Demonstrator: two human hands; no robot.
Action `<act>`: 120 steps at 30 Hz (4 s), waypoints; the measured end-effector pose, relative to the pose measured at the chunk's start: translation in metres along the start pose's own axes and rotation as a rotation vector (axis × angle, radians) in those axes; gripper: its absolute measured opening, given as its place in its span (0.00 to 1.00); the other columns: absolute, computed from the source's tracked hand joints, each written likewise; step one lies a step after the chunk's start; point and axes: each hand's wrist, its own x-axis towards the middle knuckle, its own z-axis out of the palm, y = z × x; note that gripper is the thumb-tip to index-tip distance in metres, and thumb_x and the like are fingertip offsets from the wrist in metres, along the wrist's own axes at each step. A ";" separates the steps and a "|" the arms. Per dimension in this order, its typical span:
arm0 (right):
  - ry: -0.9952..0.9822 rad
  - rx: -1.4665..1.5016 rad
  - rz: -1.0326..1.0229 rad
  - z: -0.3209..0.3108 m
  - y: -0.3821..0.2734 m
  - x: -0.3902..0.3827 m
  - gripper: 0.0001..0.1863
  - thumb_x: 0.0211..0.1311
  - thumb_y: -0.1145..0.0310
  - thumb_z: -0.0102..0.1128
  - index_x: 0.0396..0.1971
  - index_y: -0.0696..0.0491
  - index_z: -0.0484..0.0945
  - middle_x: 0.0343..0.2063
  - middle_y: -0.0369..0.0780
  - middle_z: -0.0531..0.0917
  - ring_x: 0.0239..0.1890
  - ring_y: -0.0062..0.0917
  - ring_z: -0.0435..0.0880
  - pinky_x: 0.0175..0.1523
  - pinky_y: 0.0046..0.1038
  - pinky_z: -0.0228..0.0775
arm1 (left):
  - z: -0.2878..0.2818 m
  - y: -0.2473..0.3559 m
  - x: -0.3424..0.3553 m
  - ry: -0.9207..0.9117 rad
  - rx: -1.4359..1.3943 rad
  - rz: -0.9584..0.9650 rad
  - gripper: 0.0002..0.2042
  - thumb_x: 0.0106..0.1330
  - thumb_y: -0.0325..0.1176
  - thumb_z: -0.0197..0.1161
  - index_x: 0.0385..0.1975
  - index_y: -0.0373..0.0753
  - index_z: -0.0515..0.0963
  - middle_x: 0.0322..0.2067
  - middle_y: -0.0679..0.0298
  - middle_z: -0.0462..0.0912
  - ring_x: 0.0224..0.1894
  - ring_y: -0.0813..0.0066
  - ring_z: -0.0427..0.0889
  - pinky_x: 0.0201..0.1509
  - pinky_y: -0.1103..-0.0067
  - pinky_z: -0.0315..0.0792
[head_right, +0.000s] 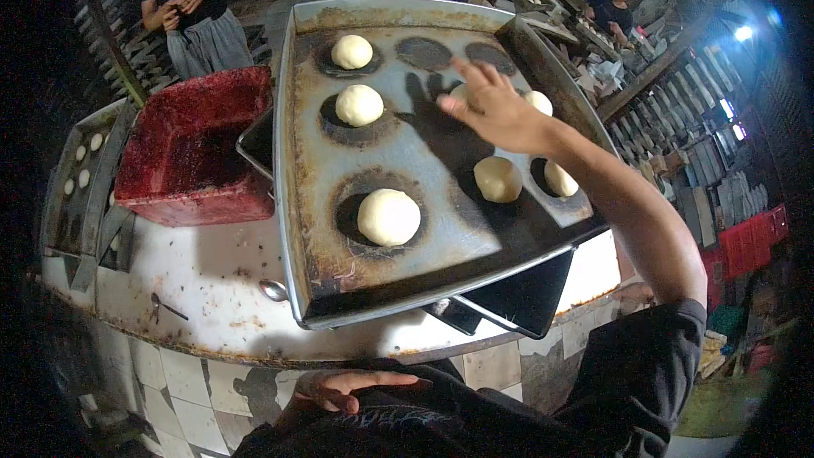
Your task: The person fills pieces of dough with jam from a container using a spoon, pinches them closed by hand, and places the filled dough balls onto metal baking trays before moving the trays.
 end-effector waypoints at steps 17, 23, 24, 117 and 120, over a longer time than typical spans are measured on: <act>1.363 0.444 0.072 -0.036 0.342 -0.061 0.18 0.64 0.59 0.51 0.45 0.59 0.71 0.36 0.40 0.79 0.37 0.23 0.76 0.44 0.25 0.68 | -0.008 -0.105 0.168 -0.032 0.134 -0.204 0.36 0.63 0.55 0.47 0.64 0.36 0.49 0.65 0.54 0.49 0.67 0.63 0.46 0.69 0.70 0.39; 0.442 1.014 0.773 0.251 0.565 -0.058 0.21 0.58 0.51 0.53 0.35 0.55 0.80 0.37 0.39 0.80 0.37 0.24 0.76 0.40 0.27 0.68 | 0.008 -0.121 0.231 0.343 0.120 -0.329 0.38 0.63 0.58 0.45 0.64 0.36 0.47 0.65 0.54 0.50 0.67 0.63 0.47 0.68 0.69 0.38; 0.437 1.060 0.648 0.268 0.565 -0.047 0.22 0.59 0.49 0.52 0.39 0.53 0.79 0.41 0.40 0.79 0.41 0.22 0.74 0.42 0.29 0.68 | 0.015 -0.123 0.229 0.449 0.097 -0.316 0.38 0.63 0.59 0.44 0.65 0.36 0.47 0.65 0.54 0.50 0.68 0.63 0.46 0.68 0.68 0.38; 0.329 0.615 -0.127 0.095 -0.444 0.093 0.02 0.53 0.78 0.57 0.28 0.57 0.76 0.23 0.41 0.79 0.24 0.27 0.79 0.28 0.26 0.67 | -0.062 0.176 -0.304 1.206 -0.470 0.819 0.21 0.66 0.36 0.46 0.55 0.30 0.63 0.54 0.56 0.68 0.59 0.66 0.64 0.65 0.73 0.52; 0.475 0.854 -0.164 0.167 -0.436 0.057 0.04 0.51 0.80 0.60 0.28 0.60 0.75 0.25 0.41 0.78 0.26 0.25 0.77 0.33 0.24 0.68 | -0.049 0.198 -0.266 1.120 -0.616 0.863 0.21 0.67 0.38 0.44 0.55 0.31 0.62 0.54 0.57 0.69 0.58 0.67 0.64 0.65 0.72 0.52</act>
